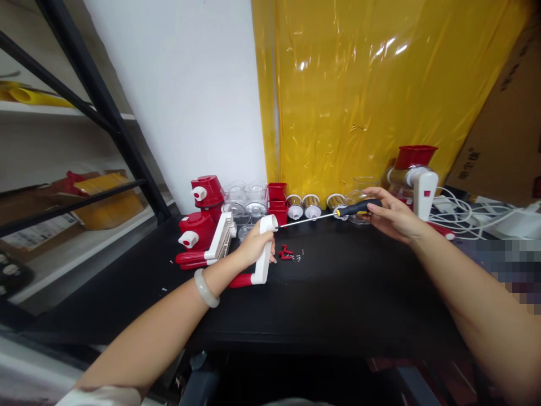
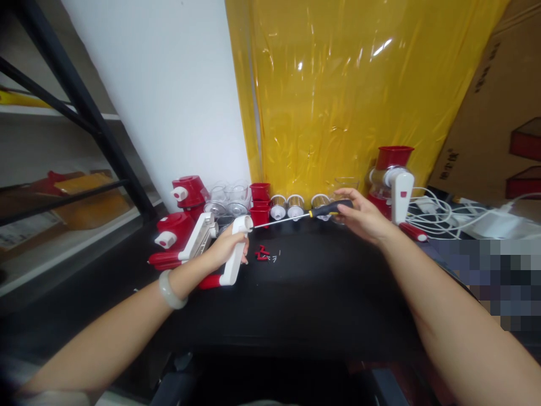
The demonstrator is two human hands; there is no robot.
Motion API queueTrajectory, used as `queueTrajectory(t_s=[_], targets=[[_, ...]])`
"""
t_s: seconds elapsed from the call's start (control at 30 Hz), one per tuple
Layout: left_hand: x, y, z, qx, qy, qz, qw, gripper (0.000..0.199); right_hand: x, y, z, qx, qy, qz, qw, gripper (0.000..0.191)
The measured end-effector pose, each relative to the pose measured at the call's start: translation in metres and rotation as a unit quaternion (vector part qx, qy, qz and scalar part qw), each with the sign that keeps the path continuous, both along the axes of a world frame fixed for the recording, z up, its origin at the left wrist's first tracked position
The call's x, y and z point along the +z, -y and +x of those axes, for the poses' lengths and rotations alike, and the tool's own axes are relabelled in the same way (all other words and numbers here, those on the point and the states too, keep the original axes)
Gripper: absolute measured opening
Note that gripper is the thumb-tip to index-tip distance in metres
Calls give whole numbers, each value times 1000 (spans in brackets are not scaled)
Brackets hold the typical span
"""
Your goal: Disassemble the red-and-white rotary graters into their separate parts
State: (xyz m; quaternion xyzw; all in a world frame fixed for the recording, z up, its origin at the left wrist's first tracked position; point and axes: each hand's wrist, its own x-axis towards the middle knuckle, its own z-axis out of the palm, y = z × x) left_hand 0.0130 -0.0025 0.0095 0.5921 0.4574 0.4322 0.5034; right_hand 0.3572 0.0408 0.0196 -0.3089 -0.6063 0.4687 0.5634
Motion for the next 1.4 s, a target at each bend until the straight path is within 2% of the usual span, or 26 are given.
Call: queueTrajectory(t_s=[0.1, 0.2, 0.33, 0.43, 0.6, 0.9, 1.13, 1.3, 1.4], targets=[[0, 1, 1, 11, -6, -18, 1000, 48, 1, -2, -2, -8, 17, 6, 1000, 40], [-1, 2, 2, 13, -20, -7, 1000, 43, -1, -7, -3, -62, 49, -4, 997, 37], [0, 5, 1, 17, -39, 22, 999, 39, -6, -13, -2, -124, 154, -32, 980, 54], [0, 6, 2, 11, -45, 26, 999, 37, -9, -13, -1, -146, 213, -12, 966, 51], [0, 5, 2, 6, -50, 11, 999, 36, -11, -16, -2, -137, 161, 20, 977, 46], [-3, -3, -1, 12, -21, 9, 1000, 41, -14, -19, -3, -92, 80, 9, 992, 43], [-1, -2, 0, 13, -13, 1, 1000, 49, -3, -7, -3, -5, 10, -21, 1000, 43], [-1, -2, 0, 14, -15, -2, 1000, 46, 1, -3, -2, 21, -8, -28, 999, 48], [-2, -1, 0, 13, -20, -3, 1000, 42, 1, -4, -4, 10, -14, -27, 999, 44]])
